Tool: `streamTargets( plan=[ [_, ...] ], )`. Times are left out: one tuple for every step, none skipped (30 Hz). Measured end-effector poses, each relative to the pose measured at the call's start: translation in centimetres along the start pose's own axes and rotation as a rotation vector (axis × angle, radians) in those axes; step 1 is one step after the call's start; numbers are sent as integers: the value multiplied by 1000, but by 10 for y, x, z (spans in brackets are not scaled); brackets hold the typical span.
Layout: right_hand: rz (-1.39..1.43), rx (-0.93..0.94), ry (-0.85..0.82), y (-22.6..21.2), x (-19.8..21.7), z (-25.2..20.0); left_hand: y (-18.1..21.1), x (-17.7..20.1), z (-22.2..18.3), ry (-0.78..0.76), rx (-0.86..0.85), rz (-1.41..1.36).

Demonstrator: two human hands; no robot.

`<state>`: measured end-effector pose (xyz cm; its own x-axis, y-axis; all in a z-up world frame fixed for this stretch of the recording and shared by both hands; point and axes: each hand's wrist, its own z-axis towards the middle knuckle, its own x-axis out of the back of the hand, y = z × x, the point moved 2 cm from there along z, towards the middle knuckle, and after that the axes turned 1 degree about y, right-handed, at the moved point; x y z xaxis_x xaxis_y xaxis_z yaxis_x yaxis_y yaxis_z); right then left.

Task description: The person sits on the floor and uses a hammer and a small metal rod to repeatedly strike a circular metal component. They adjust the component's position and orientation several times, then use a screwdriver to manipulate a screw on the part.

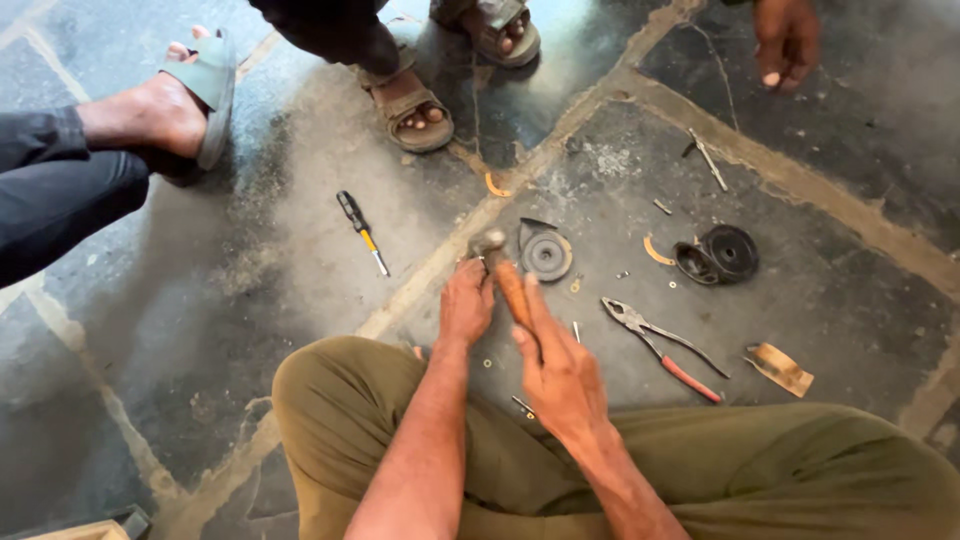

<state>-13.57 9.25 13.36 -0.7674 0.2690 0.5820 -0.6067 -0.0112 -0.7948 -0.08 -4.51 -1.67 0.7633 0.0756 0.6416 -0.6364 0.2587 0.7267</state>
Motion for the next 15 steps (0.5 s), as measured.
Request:
streamTargets(
  plan=[
    [17, 94, 84, -2, 3, -5, -2, 1, -5, 10, -6, -42],
    [35, 189, 167, -4, 4, -11, -3, 3, -9, 21, -11, -85],
    [53, 292, 260, -3, 8, -11, -2, 3, -7, 26, -24, -92],
    [69, 278, 273, -1, 8, -9, 0, 3, -5, 32, -36, -100],
    [84, 257, 288, 1, 7, -9, 2, 4, -6, 30, -49, -108],
    [99, 237, 304, 2, 5, -8, 4, 5, -7, -4, 14, -37],
    [13, 90, 121, 5, -1, -2, 6, 7, -5, -36, 66, 31],
    [-73, -57, -61, 9, -8, 4, 8, 9, -2, -67, 118, 100],
    [-155, -213, -242, 13, -12, 5, 11, 12, -2, -51, 88, 56],
    [-110, -161, -152, 13, -9, 6, 12, 14, 2, -35, 59, 13],
    [-66, -104, -75, 13, -8, 6, 11, 16, 1, -14, 42, -30],
    [-23, -47, 2, 14, -7, 5, 8, 16, 3, 2, 18, -45],
    [8, 43, 89, 14, -2, -2, 5, 13, -2, 15, 12, -64],
    [40, 134, 175, 14, 3, -9, 2, 9, -9, 29, 7, -82],
    [83, 243, 269, 11, 5, -9, -1, 7, -6, 37, -3, -76]
  ],
)
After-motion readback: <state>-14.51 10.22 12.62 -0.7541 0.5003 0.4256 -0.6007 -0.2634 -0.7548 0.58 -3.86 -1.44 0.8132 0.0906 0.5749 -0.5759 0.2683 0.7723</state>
